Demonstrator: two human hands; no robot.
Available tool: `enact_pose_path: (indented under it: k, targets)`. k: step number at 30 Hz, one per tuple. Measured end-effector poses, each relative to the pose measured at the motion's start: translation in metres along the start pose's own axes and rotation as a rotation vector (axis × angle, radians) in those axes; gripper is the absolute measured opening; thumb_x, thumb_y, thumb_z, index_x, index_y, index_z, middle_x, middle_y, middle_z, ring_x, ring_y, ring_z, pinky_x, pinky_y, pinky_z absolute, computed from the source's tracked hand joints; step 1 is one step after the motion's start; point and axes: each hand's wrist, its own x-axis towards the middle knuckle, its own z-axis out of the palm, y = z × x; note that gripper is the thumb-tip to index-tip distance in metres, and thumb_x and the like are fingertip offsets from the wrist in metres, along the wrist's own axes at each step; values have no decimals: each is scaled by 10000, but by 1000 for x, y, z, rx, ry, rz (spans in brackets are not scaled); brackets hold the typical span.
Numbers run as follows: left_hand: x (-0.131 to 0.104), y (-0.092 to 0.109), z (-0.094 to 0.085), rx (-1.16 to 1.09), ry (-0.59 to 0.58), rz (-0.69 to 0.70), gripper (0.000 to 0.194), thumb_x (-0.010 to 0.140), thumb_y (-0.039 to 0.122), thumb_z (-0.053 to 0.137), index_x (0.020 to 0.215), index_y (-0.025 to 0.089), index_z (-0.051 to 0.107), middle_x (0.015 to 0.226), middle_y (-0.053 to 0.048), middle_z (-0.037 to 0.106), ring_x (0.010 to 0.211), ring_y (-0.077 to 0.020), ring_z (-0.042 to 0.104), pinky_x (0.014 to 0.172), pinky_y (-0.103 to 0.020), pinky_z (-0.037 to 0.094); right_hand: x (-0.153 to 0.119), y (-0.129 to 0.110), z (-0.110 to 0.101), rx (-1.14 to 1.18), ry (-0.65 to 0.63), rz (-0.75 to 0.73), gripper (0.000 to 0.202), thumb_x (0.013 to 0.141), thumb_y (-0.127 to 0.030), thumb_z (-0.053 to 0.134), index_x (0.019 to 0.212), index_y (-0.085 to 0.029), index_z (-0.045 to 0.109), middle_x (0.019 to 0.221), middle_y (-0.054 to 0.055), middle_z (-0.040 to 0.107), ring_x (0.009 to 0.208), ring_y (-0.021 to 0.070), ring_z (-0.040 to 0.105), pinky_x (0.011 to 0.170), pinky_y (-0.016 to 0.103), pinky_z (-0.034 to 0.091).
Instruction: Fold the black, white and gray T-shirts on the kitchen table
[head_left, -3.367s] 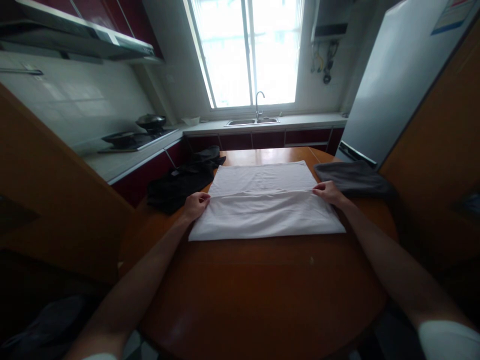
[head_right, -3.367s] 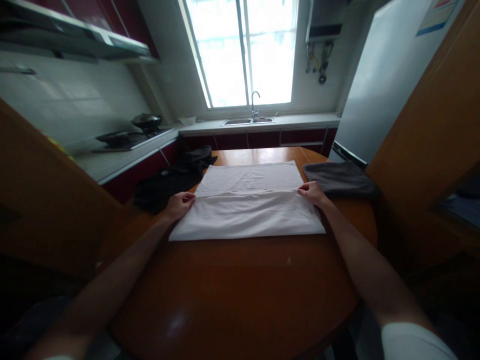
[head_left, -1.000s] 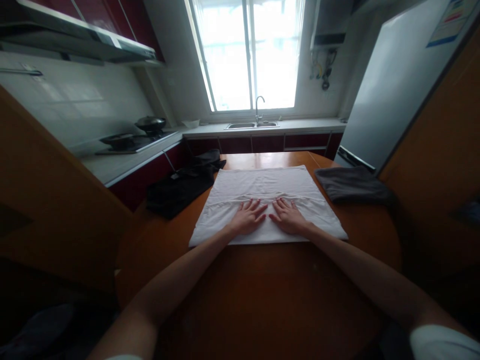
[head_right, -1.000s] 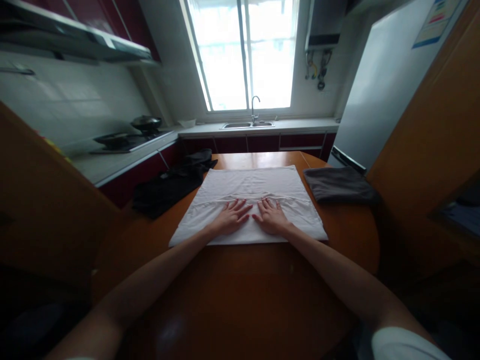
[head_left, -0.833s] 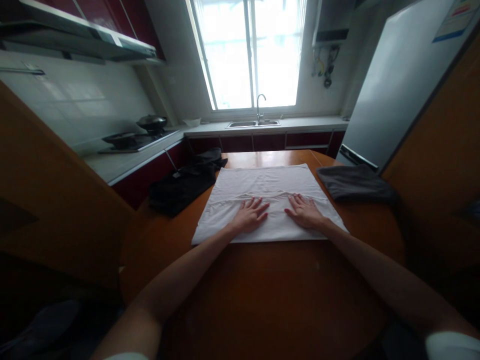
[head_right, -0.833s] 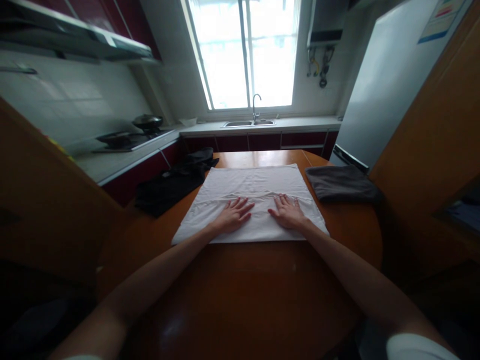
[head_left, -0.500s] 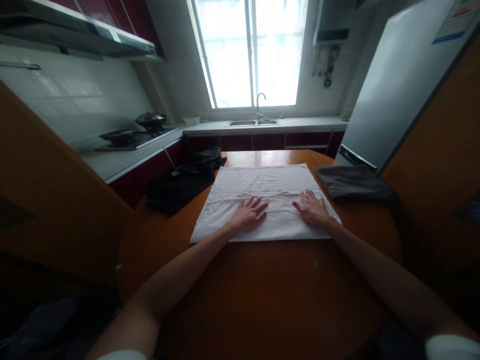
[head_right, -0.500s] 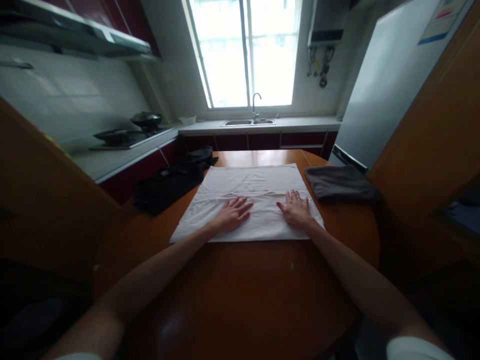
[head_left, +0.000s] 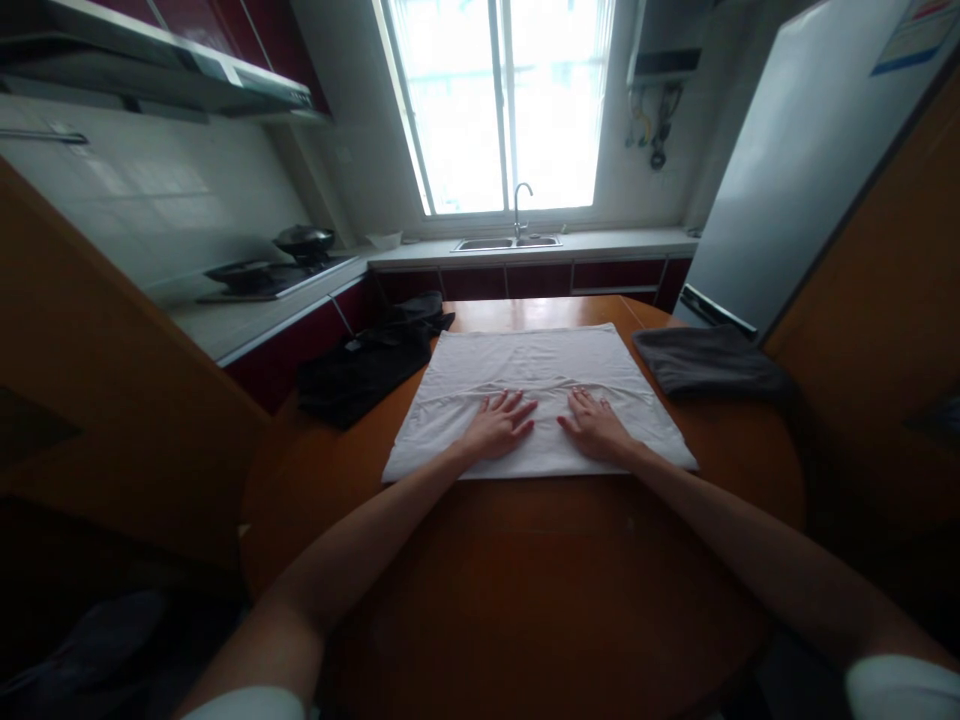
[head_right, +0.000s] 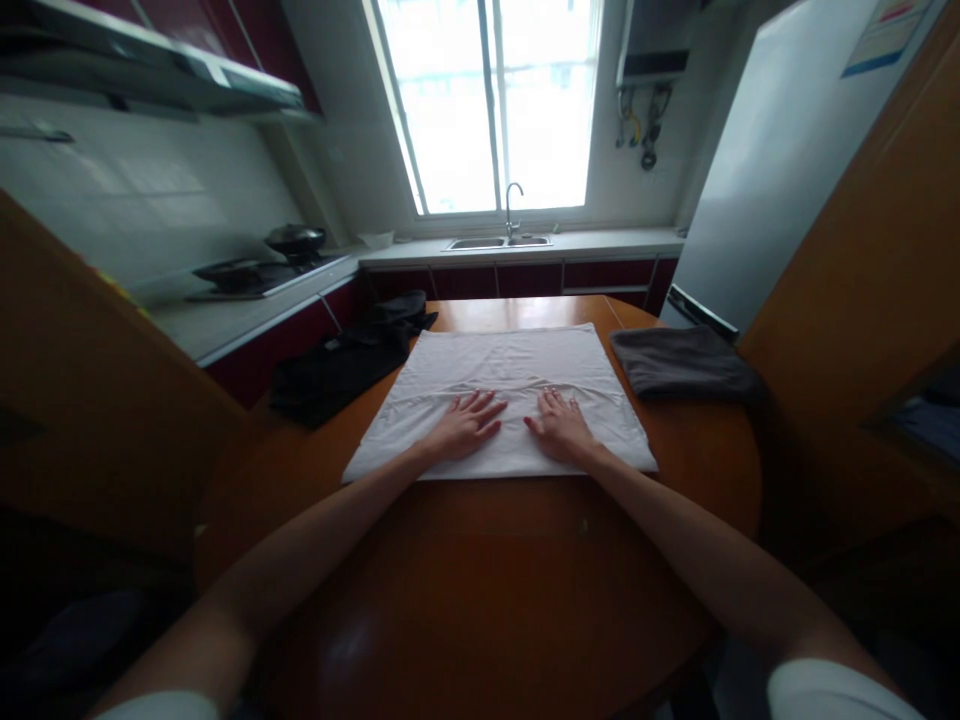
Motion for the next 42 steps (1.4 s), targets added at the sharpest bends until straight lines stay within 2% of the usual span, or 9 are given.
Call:
enact_pose_path:
  k: [12, 38, 40, 42]
  targets:
    - [0, -1, 0, 1, -3, 5, 553, 1045, 550, 318, 1565, 371, 376, 1681, -31, 247, 1548, -344, 185, 1209, -615, 172, -1, -1, -2, 0, 4, 0, 696, 1033, -487, 327, 1574, -49, 313, 1660, 179, 245, 1550, 279, 195, 1240, 518, 157]
    - [0, 1, -3, 11, -26, -3, 565, 1049, 549, 302, 1575, 350, 365, 1684, -34, 231, 1551, -348, 170, 1211, -621, 167, 0, -2, -1, -2, -13, 9, 691, 1034, -497, 320, 1586, -81, 306, 1667, 166, 233, 1554, 259, 179, 1244, 494, 134]
    - [0, 1, -3, 17, -32, -3, 570, 1049, 557, 295, 1577, 353, 358, 1686, -28, 227, 1552, -345, 166, 1212, -620, 166, 1, -1, 0, -9, -21, 46, 711, 1037, -519, 290, 1590, -72, 293, 1673, 164, 210, 1558, 261, 156, 1244, 512, 116]
    - [0, 1, -4, 22, -38, -4, 573, 1048, 566, 287, 1577, 357, 358, 1688, -24, 220, 1554, -344, 162, 1214, -619, 165, 2, 2, 1, -17, -15, 151, 759, 1037, -551, 248, 1591, -33, 267, 1676, 177, 178, 1562, 280, 127, 1239, 545, 93]
